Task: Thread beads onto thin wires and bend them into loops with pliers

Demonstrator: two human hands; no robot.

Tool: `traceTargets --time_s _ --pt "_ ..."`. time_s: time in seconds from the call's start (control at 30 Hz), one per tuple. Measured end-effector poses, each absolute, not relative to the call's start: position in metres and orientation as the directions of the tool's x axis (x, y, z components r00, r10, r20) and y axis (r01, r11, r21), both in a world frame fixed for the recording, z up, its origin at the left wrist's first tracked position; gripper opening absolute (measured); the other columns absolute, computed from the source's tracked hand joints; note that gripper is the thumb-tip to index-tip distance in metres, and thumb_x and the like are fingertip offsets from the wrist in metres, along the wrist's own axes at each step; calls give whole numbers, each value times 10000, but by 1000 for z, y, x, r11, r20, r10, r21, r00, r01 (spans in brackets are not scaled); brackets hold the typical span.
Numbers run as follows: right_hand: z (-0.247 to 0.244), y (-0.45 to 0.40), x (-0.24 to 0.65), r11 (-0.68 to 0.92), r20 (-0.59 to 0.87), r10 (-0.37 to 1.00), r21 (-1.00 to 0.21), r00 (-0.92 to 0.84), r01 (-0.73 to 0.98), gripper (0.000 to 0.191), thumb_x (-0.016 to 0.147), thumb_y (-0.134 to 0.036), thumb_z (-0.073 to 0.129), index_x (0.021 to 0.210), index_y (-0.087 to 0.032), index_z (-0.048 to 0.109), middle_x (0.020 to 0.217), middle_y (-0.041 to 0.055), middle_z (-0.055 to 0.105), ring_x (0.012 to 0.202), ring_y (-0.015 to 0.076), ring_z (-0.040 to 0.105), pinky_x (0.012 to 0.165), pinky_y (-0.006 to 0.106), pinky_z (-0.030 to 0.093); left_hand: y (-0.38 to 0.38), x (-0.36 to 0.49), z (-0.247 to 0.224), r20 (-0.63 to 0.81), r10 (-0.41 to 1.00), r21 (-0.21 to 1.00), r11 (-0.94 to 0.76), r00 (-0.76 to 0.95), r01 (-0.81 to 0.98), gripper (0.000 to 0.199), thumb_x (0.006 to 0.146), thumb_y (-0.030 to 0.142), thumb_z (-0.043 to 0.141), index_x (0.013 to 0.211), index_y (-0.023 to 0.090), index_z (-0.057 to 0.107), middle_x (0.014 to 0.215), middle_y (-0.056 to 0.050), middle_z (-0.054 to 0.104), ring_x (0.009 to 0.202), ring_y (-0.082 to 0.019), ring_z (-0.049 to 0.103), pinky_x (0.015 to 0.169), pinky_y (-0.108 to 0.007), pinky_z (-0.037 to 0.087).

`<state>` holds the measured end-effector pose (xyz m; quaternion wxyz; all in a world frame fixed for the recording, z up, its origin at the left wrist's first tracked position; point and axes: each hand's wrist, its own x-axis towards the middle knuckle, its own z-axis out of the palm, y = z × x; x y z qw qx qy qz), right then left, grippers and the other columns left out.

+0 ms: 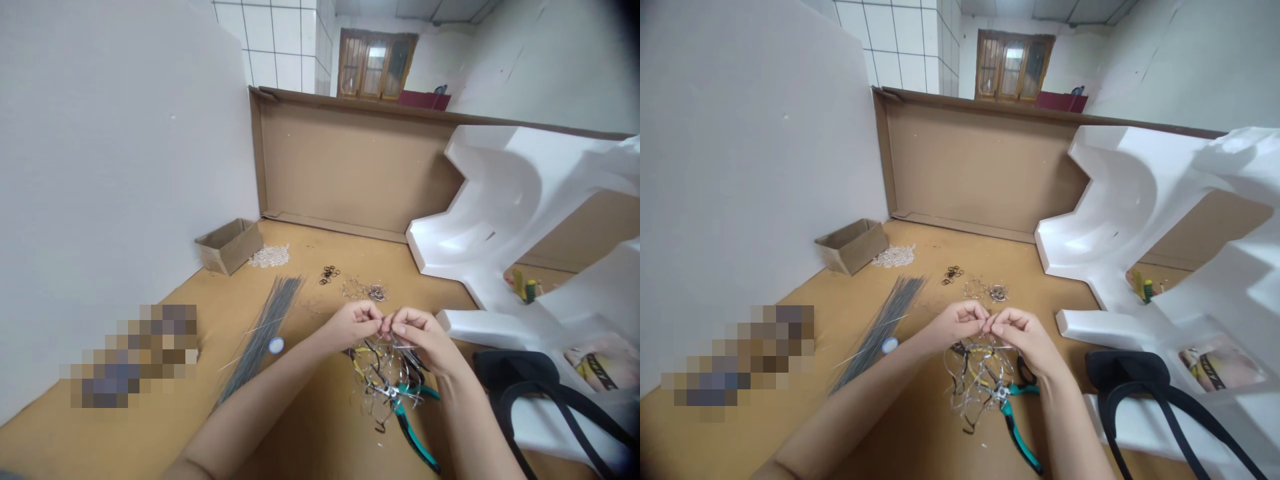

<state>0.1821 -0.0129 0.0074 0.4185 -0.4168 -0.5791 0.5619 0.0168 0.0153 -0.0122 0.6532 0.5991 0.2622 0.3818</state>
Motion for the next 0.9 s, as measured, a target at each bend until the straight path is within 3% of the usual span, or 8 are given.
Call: traceTargets --time_s 0.07,0.17,0.33,0.57,0.77,0.9 --pt "3 -10 184 -84 -67 947 -996 -313 -40 220 670 -356 673 656 -142 620 625 18 614 410 46 345 401 184 262 15 16 -11 83 813 975 54 577 -217 253 657 328 642 691 121 501 664 -4 576 627 -96 553 652 -242 430" --pt "-1 -7 184 -165 -116 943 -977 -313 -135 196 661 -326 689 676 -134 653 533 -16 567 362 14 226 360 165 150 14 13 -10 51 801 984 61 596 -167 239 674 319 633 710 119 508 670 -13 593 630 -100 561 642 -236 424" --pt "-1 -9 174 -264 -159 912 -933 -377 -246 194 678 -327 676 667 -133 666 331 -103 296 324 9 144 330 151 104 15 8 -10 -15 759 995 78 651 -69 184 685 280 611 701 127 512 640 2 581 598 -99 560 607 -229 427" --pt "-5 -10 173 -258 -179 905 -952 -385 -165 187 654 -289 705 695 -110 670 400 -75 375 376 15 220 356 155 139 17 7 -6 -21 836 999 39 548 -21 139 722 247 552 689 120 506 594 4 564 538 -87 551 562 -222 445" --pt "-4 -10 173 -233 -191 944 -963 -268 -135 177 608 -254 739 739 -147 688 541 -7 576 463 60 459 396 161 325 16 0 -5 65 857 988 -127 511 88 136 751 267 517 727 134 531 634 -8 588 603 -116 587 550 -209 427" --pt "-5 -8 168 -135 -123 983 -987 -138 -83 218 599 -282 743 757 -144 681 618 15 618 524 92 524 446 193 404 13 -3 -1 132 861 947 -256 491 194 155 790 275 460 754 148 539 693 -19 613 647 -125 602 580 -218 439"
